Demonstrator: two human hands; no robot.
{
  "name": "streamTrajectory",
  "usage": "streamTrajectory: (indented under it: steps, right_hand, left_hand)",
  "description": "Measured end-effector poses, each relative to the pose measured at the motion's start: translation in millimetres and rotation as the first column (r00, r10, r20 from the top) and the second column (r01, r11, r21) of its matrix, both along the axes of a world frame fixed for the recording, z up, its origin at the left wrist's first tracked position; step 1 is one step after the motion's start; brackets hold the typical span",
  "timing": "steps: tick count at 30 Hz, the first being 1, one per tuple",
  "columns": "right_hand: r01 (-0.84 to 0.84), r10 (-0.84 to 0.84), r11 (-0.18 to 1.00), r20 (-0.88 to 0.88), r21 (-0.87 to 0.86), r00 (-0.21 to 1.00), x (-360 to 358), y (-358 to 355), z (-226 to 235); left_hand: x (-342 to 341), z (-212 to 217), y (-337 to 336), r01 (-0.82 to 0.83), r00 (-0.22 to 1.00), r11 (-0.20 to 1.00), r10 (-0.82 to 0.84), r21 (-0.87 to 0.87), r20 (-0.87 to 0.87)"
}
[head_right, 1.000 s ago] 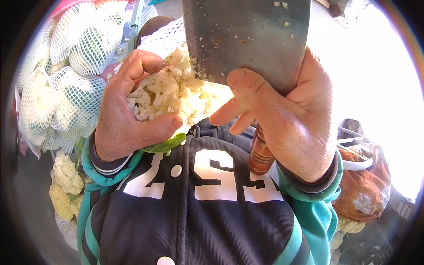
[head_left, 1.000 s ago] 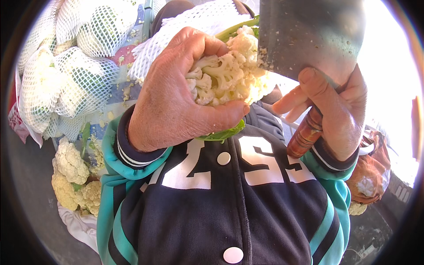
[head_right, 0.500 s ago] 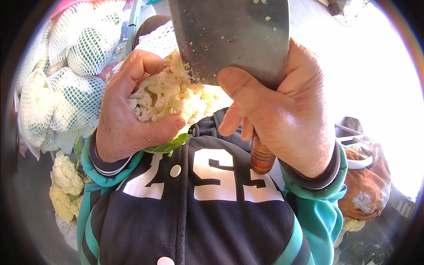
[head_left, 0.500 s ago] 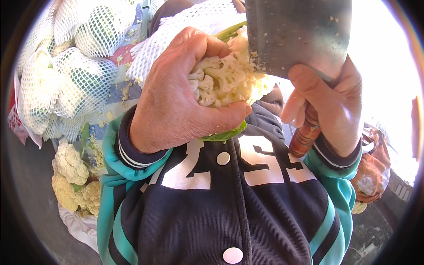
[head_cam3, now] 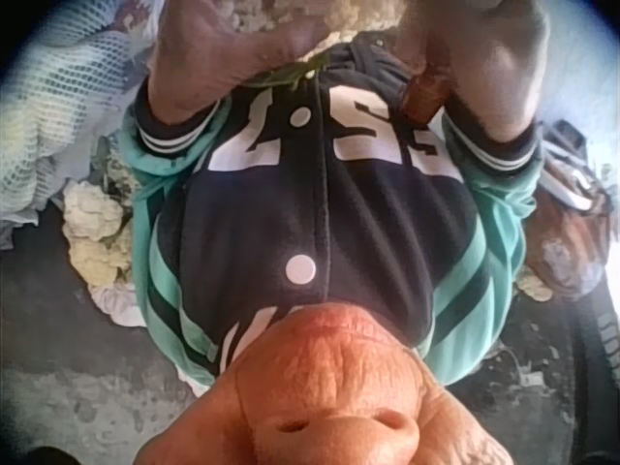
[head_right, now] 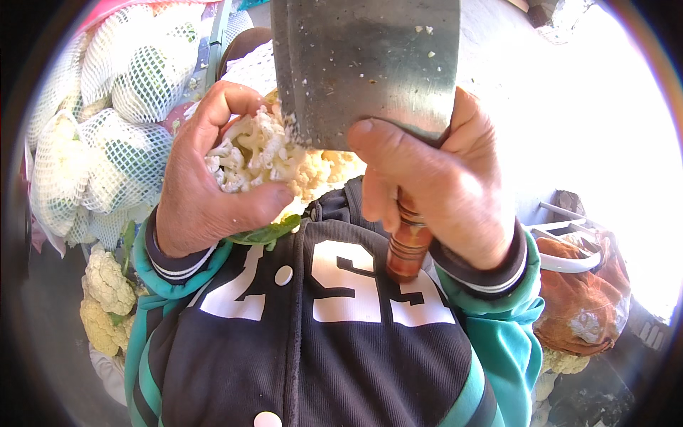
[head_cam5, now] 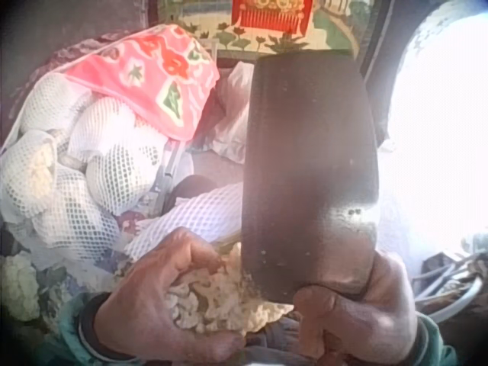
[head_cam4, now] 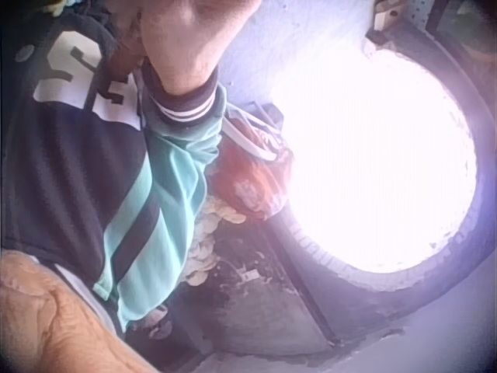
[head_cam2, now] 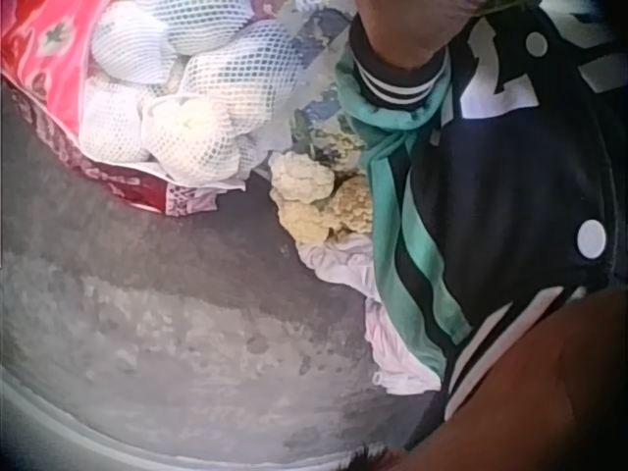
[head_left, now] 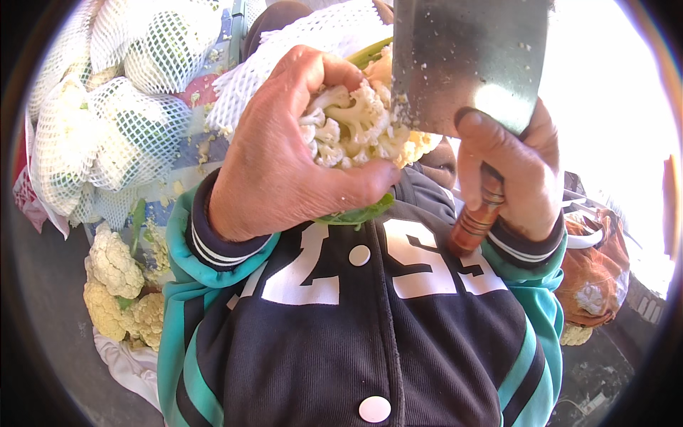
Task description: The person trims a large head of cauliflower using a cleaver, removing leaves and excess stem. They then wrap the trimmed cauliflower in a white foam net.
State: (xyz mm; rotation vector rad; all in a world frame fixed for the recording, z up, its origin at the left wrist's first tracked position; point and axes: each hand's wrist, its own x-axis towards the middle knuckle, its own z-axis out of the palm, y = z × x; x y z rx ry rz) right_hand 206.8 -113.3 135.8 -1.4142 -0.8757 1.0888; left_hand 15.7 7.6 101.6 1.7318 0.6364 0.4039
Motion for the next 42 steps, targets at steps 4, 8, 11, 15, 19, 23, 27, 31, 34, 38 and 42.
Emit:
streamTrajectory:
  steps: [4, 8, 11, 15, 19, 23, 27, 31, 34, 38, 42]
  right_hand:
    - [0.075, -0.064, 0.994, -0.143, 0.075, 0.988, 2.3, 1.2, -10.1]
    - [0.13, -0.105, 0.982, -0.171, 0.14, 0.98, 4.6, 1.7, -17.1]
    - [0.167, -0.143, 0.978, -0.187, 0.121, 0.972, 5.1, 0.0, -16.5]
    - [0.197, -0.17, 0.975, -0.228, 0.099, 0.959, 3.8, 0.7, -16.3]
    - [0.237, -0.207, 0.966, -0.24, 0.105, 0.949, 2.1, 4.5, -20.5]
    - [0.227, -0.194, 0.97, -0.284, 0.088, 0.939, -1.8, 10.1, -27.0]
    - [0.206, -0.169, 0.975, -0.329, 0.082, 0.929, -8.9, 18.0, -38.6]
    - [0.221, -0.185, 0.971, -0.295, 0.095, 0.937, -9.2, 21.0, -44.0]
    - [0.208, -0.186, 0.977, -0.278, 0.052, 0.942, -9.0, 21.5, -43.5]
    - [0.21, -0.189, 0.977, -0.268, 0.049, 0.945, -11.8, 26.3, -44.3]
    - [0.237, -0.218, 0.97, -0.248, 0.05, 0.944, -14.3, 28.0, -45.2]
  left_hand:
    - [-1.9, -3.1, 3.5, -0.022, 0.993, 0.987, 0.04, -0.161, 0.112]
    - [-5.3, -5.0, 8.0, -0.007, 0.984, 0.98, 0.042, -0.197, 0.171]
    - [-7.6, -6.2, 10.8, 0.003, 0.981, 0.97, 0.044, -0.243, 0.187]
    - [-10.7, -9.2, 16.2, -0.005, 0.973, 0.979, 0.052, -0.203, 0.223]
    - [-11.1, -12.3, 27.6, -0.065, 0.973, 0.987, 0.096, -0.148, 0.209]
    - [-12.5, -9.1, 43.7, -0.113, 0.992, 0.993, 0.114, -0.023, 0.057]
    - [-15.8, -11.0, 45.2, -0.179, 0.978, 0.973, 0.161, 0.147, 0.129]
    - [-28.2, -12.0, 46.3, -0.293, 0.956, 0.932, 0.28, 0.215, 0.089]
    - [-34.4, -13.7, 39.1, -0.364, 0.929, 0.896, 0.331, 0.256, 0.163]
    - [-39.5, -15.1, 20.4, -0.39, 0.91, 0.9, 0.345, 0.192, 0.23]
    - [-42.8, -16.5, 18.6, -0.431, 0.895, 0.778, 0.306, 0.457, 0.324]
